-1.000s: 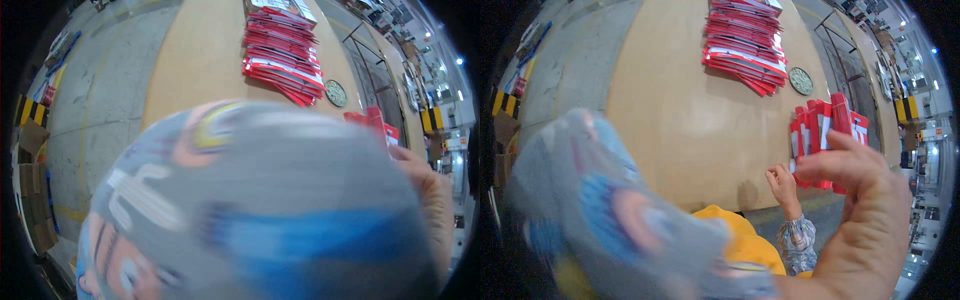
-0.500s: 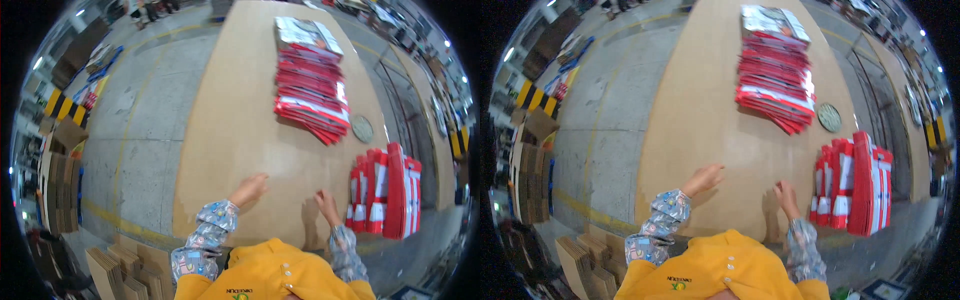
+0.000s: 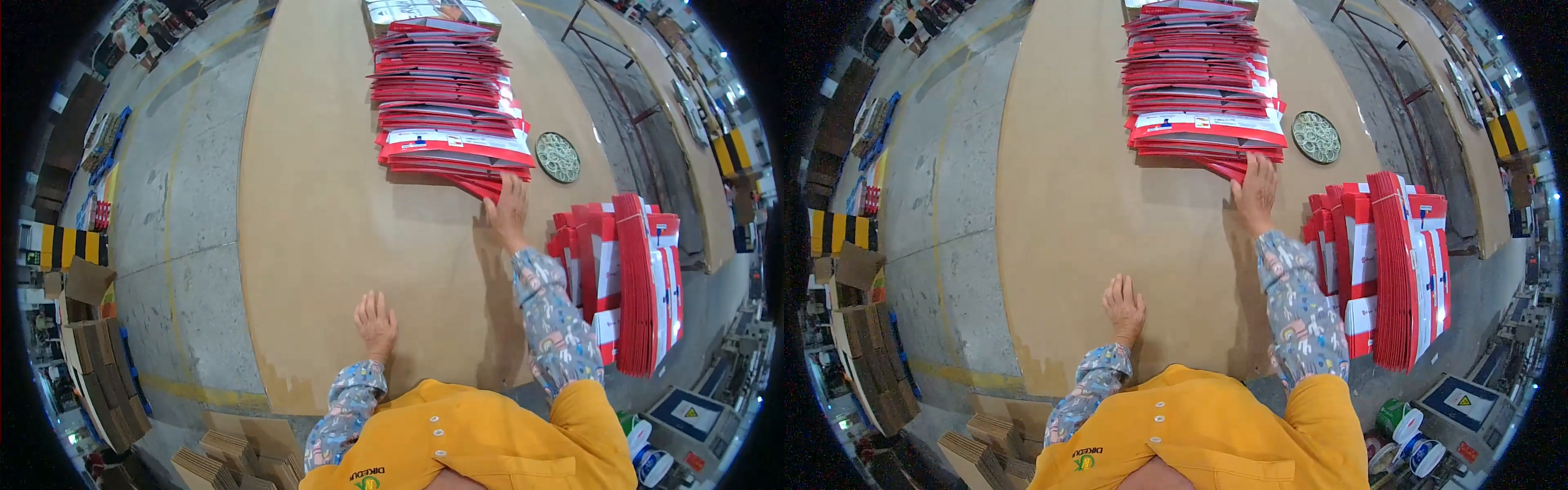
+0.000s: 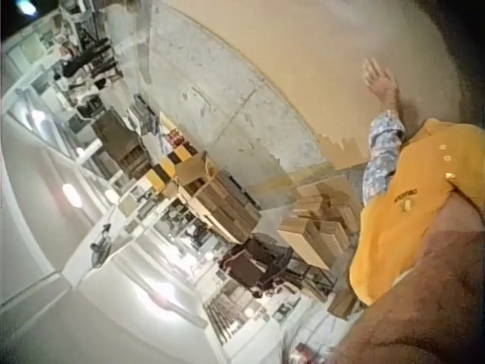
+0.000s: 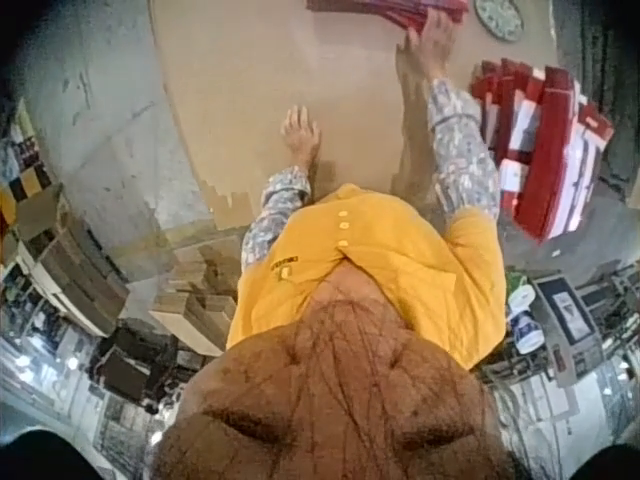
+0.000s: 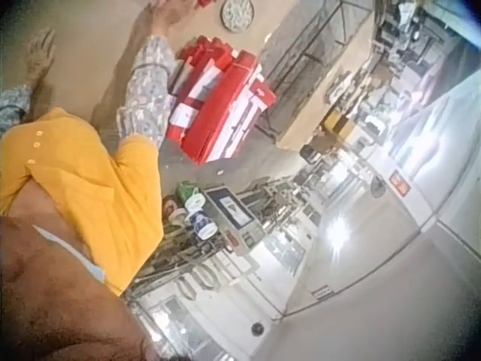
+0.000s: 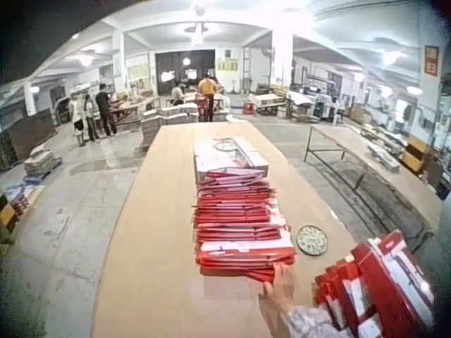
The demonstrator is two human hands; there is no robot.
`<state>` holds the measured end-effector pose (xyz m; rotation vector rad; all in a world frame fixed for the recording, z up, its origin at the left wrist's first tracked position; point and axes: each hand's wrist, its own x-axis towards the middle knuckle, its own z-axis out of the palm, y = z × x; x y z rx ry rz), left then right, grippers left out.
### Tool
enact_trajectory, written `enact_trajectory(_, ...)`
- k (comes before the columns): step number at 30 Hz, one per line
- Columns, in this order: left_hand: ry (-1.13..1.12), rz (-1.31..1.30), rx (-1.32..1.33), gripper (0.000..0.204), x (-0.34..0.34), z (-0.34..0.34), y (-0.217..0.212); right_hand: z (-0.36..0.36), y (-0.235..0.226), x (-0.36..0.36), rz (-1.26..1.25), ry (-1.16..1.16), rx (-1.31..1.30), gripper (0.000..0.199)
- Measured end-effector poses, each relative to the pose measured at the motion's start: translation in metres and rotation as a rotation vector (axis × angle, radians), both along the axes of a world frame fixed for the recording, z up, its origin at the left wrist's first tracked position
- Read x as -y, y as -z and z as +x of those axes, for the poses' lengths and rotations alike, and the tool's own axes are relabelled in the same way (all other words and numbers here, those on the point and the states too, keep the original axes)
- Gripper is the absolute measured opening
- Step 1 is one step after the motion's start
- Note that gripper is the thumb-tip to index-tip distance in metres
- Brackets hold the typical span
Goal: The person is aligning and stacking flat-folded cardboard packaging boxes on a work table.
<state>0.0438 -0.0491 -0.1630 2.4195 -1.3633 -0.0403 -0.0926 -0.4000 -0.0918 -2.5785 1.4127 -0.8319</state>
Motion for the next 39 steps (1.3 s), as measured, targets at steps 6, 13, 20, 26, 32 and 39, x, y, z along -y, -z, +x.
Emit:
enact_trajectory(6, -0.016, 0.067, -0.013, 0.057, 0.0, -0.003, -0.01, 0.021, -0.002, 0.063, -0.135, -0.188, -0.405, 0.09)
enact_trajectory(13, -0.02, 0.081, -0.049, 0.055, 0.003, 0.0, -0.015, 0.022, 0.011, 0.089, -0.046, -0.34, -0.493, 0.098)
enact_trajectory(20, -0.023, 0.062, -0.047, 0.056, -0.001, -0.001, -0.014, 0.028, 0.014, 0.101, -0.216, -0.464, -0.589, 0.087)
enact_trajectory(26, -0.186, -0.259, -0.691, 0.05, 0.067, 0.013, -0.016, 0.038, -0.001, 0.127, -0.335, -0.596, -0.469, 0.074)
enact_trajectory(32, -0.42, -0.673, -1.973, 0.06, 0.265, 0.023, -0.012, 0.052, -0.026, 0.148, -0.203, -0.628, -0.486, 0.069)
enact_trajectory(39, -0.705, -0.815, -2.065, 0.083, 0.363, 0.017, -0.024, 0.057, -0.028, 0.147, -0.261, -0.69, -0.389, 0.067)
